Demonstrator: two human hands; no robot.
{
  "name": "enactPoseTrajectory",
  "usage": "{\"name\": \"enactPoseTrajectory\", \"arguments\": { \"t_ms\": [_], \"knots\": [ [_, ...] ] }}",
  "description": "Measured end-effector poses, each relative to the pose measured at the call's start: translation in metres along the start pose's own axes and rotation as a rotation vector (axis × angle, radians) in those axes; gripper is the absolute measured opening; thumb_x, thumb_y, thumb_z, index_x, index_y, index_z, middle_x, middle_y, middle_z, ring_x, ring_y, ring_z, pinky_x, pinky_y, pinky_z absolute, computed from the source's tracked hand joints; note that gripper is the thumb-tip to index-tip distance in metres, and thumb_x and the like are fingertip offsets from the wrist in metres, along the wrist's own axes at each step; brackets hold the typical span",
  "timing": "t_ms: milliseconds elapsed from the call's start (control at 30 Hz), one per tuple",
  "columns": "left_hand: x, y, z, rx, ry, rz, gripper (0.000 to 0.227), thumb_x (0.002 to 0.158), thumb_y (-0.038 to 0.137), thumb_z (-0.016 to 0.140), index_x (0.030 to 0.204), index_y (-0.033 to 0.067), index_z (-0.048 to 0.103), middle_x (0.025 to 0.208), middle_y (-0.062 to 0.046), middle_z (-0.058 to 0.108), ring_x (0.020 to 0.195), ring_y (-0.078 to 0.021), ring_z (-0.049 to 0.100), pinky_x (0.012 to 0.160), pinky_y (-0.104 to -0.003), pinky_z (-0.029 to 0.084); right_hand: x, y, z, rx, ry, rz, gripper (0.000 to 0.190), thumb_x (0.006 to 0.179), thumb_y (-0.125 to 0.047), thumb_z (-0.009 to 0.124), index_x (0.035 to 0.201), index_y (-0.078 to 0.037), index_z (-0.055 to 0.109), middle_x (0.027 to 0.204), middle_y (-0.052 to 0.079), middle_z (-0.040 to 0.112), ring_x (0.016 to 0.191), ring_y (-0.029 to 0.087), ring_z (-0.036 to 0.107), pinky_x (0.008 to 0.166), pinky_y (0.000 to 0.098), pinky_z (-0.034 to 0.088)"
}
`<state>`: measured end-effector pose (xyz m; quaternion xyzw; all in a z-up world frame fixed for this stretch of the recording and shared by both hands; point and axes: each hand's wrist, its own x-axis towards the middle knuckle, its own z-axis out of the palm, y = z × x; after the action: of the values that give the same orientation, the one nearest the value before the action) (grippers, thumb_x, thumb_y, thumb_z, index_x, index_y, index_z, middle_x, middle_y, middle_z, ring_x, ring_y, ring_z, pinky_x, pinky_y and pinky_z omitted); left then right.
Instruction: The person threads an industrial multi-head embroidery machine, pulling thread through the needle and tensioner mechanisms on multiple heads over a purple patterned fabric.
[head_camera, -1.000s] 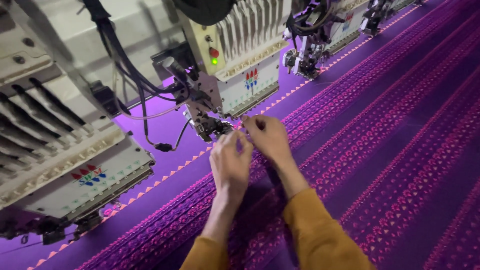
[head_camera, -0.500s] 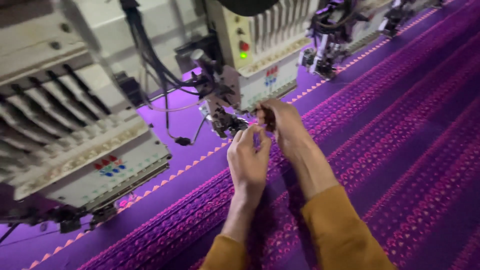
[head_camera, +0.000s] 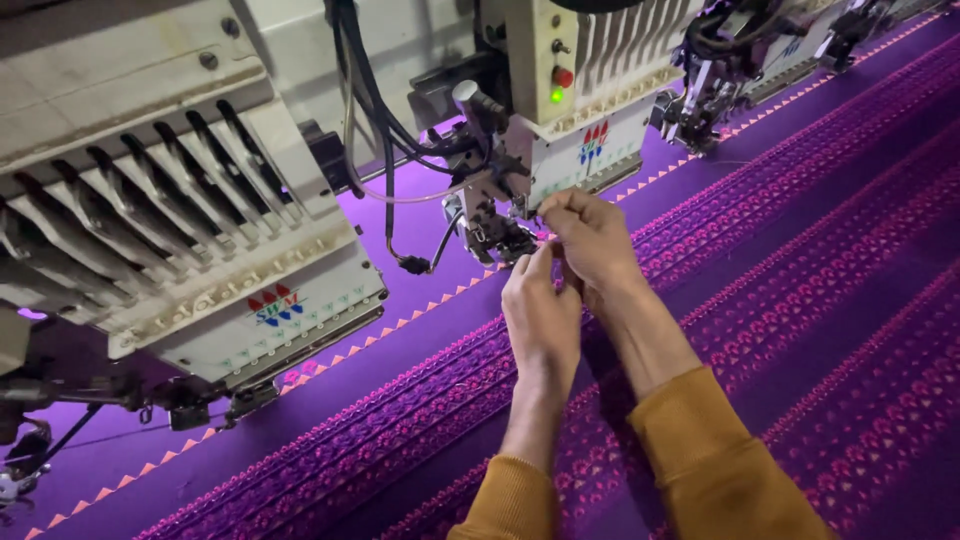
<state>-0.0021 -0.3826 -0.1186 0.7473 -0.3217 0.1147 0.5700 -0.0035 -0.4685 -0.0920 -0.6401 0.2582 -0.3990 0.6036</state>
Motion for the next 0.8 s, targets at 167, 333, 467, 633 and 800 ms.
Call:
{"name": "enactPoseTrajectory", "arguments": {
  "t_ms": [167,333,467,633,800],
  "knots": [
    [-0.010,0.003,-0.018,-0.030,-0.011,-0.094,0.015,0.082,0.008,0.064,0.095,0.0119,0.071,0.080,-0.013,0.067,0.085,-0.0389,0.070,0.077,-0.048,0.057,-0.037,0.000,-0.001,0.125,0.069,-0.022,0.014,0.089,-0.011,0.068,0.099,-0.010,0.076,0.064,-0.001,0.045,0.061,0.009,0.045,0.060,0.0225,0.045],
    [-0.036,0.022,-0.066,-0.093,0.019,-0.149,0.003,0.086,0.016,0.065,0.087,0.0151,0.067,0.075,-0.011,0.064,0.082,-0.0333,0.070,0.076,-0.042,0.056,-0.083,-0.019,0.002,0.313,0.142,0.021,0.038,0.091,-0.022,0.057,0.123,-0.008,0.072,0.079,0.009,0.070,0.080,0.015,0.065,0.079,0.0269,0.046],
    [-0.081,0.037,-0.135,-0.215,0.048,-0.351,0.008,0.093,0.015,0.055,0.090,0.0114,0.062,0.081,-0.013,0.067,0.083,-0.0357,0.067,0.078,-0.046,0.049,-0.158,-0.080,0.016,-0.206,-0.049,-0.012,0.044,0.099,-0.031,0.046,0.131,-0.008,0.067,0.116,0.013,0.075,0.116,0.024,0.067,0.105,0.0388,0.046],
    [-0.150,0.033,-0.268,-0.264,0.057,-0.728,0.021,0.096,0.025,0.039,0.089,0.0133,0.055,0.080,-0.015,0.068,0.080,-0.0406,0.062,0.078,-0.053,0.039,-0.269,-0.092,0.043,-0.504,-0.259,-0.092,0.032,0.099,-0.023,0.050,0.115,-0.013,0.076,0.123,0.001,0.076,0.120,0.015,0.065,0.110,0.0299,0.041],
    [-0.225,-0.015,-0.431,0.045,0.032,-0.865,0.031,0.094,0.040,0.038,0.083,0.0201,0.060,0.080,-0.020,0.073,0.087,-0.0485,0.065,0.080,-0.058,0.038,-0.394,-0.076,0.097,-0.654,-0.412,-0.181,0.041,0.094,-0.028,0.056,0.132,-0.023,0.069,0.141,-0.002,0.068,0.142,0.020,0.051,0.123,0.0360,0.029]
  ]
}}
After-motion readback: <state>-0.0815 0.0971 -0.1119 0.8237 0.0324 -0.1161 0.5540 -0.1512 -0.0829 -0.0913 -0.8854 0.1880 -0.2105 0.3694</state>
